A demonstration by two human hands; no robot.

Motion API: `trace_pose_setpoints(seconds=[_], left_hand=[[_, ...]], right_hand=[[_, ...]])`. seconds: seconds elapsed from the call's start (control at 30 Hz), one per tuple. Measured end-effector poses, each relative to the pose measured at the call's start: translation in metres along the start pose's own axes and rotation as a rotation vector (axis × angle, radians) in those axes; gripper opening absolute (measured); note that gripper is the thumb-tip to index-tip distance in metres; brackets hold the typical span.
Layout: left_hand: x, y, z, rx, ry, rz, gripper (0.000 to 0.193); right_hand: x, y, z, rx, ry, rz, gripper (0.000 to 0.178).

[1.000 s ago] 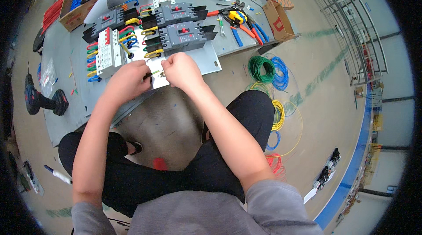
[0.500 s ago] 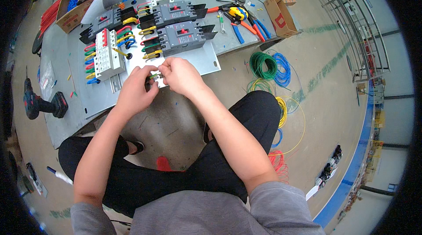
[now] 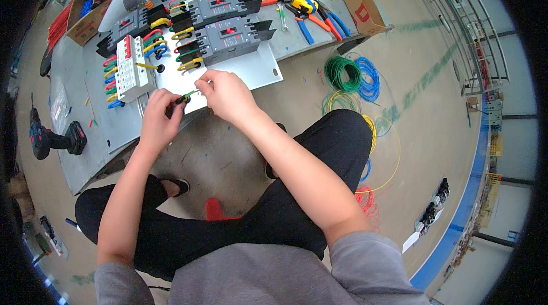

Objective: The person sits on a low stool and wires an electrical panel, using pliers to strip wires and a cordless drill to tighten terminal screws. The person handles multiple colored wires and connects them to a terminal block.

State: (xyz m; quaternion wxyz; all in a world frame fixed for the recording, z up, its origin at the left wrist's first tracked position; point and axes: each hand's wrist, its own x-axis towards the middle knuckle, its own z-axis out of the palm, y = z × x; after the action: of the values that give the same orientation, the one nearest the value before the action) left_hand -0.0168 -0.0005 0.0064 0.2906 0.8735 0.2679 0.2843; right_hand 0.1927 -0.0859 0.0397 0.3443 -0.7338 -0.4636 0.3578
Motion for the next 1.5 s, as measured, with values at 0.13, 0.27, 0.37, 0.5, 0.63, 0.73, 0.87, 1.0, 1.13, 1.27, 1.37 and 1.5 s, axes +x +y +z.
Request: trace_pose_setpoints(seconds=[0.13, 0.27, 0.37, 0.5, 0.63, 0.73, 0.87, 1.0, 1.13, 1.27, 1.37, 1.5], left_hand=[[0.002, 0.005, 0.006, -0.001, 0.021, -0.014, 0.013], [0.000, 0.001, 0.008, 0.027, 0.018, -0.017, 0.013], [0.005, 0.005, 0.007, 0.106, 0.020, 0.036, 0.015], [0.017, 0.034, 0.020, 0.039, 0.097, 0.041, 0.022], [0.020, 0.033, 0.034, -0.071, 0.082, -0.094, 0.017], [0.019, 0.027, 0.033, -0.100, 0.085, -0.076, 0.011], [0.024, 0.020, 0.031, -0.138, 0.037, -0.050, 0.011], [0.029, 0.022, 0.029, -0.115, -0.024, -0.064, 0.010], [0.029, 0.022, 0.028, -0.101, -0.037, -0.069, 0.012], [0.030, 0.021, 0.030, -0.136, -0.021, -0.073, 0.010], [0.030, 0.019, 0.029, -0.127, -0.030, -0.089, 0.009], [0.027, 0.014, 0.026, -0.068, -0.025, -0.020, 0.011]], right_hand=[[-0.003, 0.000, 0.000, 0.183, -0.054, 0.105, 0.028], [-0.001, 0.002, 0.000, 0.241, -0.088, 0.140, 0.026], [-0.001, 0.000, -0.002, 0.270, -0.101, 0.149, 0.025], [0.001, 0.004, -0.003, 0.293, -0.088, 0.144, 0.025], [0.005, 0.011, 0.003, 0.377, -0.050, 0.136, 0.026], [0.004, 0.006, -0.003, 0.390, -0.066, 0.184, 0.027], [0.007, 0.002, -0.020, 0.420, 0.025, 0.248, 0.026], [0.009, 0.006, -0.032, 0.255, 0.007, 0.186, 0.026], [-0.004, 0.003, -0.026, 0.140, -0.055, 0.113, 0.024], [-0.006, 0.010, -0.027, -0.003, -0.084, -0.024, 0.024], [-0.004, 0.012, -0.028, -0.089, -0.071, -0.059, 0.025], [-0.005, 0.009, -0.027, -0.060, -0.094, -0.027, 0.025]])
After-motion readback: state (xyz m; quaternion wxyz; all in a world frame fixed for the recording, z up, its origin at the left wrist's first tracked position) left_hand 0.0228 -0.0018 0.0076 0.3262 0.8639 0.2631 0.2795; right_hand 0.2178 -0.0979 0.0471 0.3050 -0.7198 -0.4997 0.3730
